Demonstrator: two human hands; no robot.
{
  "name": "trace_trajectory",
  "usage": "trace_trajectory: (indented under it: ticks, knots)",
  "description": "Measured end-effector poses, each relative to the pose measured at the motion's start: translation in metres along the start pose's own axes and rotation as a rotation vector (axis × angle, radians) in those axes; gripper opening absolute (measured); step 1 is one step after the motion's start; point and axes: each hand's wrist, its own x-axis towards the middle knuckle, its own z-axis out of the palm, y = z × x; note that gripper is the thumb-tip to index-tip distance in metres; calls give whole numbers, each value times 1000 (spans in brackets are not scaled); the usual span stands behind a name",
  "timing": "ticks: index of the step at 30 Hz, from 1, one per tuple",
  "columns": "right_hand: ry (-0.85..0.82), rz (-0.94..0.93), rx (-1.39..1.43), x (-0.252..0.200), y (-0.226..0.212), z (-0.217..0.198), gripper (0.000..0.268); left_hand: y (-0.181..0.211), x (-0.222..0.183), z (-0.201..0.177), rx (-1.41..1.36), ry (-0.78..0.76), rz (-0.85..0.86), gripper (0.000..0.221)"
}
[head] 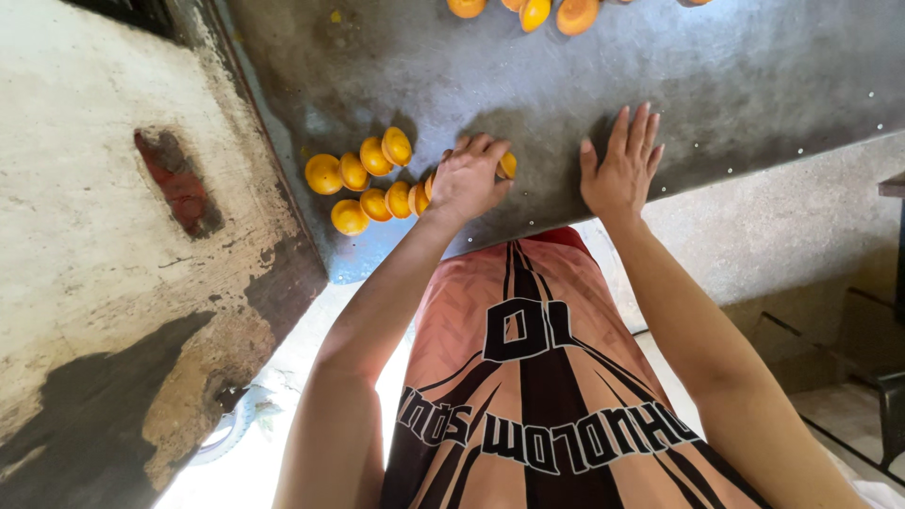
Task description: The person arranges small, round, orange-colored baked items into neat rows on a metal workstation surface by hand.
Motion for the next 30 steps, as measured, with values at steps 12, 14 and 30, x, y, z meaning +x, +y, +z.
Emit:
trace_trajectory:
  ticks: [12, 14, 30]
  knots:
    - [-77, 130, -41, 8, 20, -2, 70, 1, -6, 0, -56, 62, 8, 52]
    - [-65, 105, -46, 7, 26, 1, 72, 1, -8, -6, -90, 56, 29, 65]
    - [326, 191, 231, 21, 64, 8, 30, -15, -53, -69, -249, 223, 0, 60]
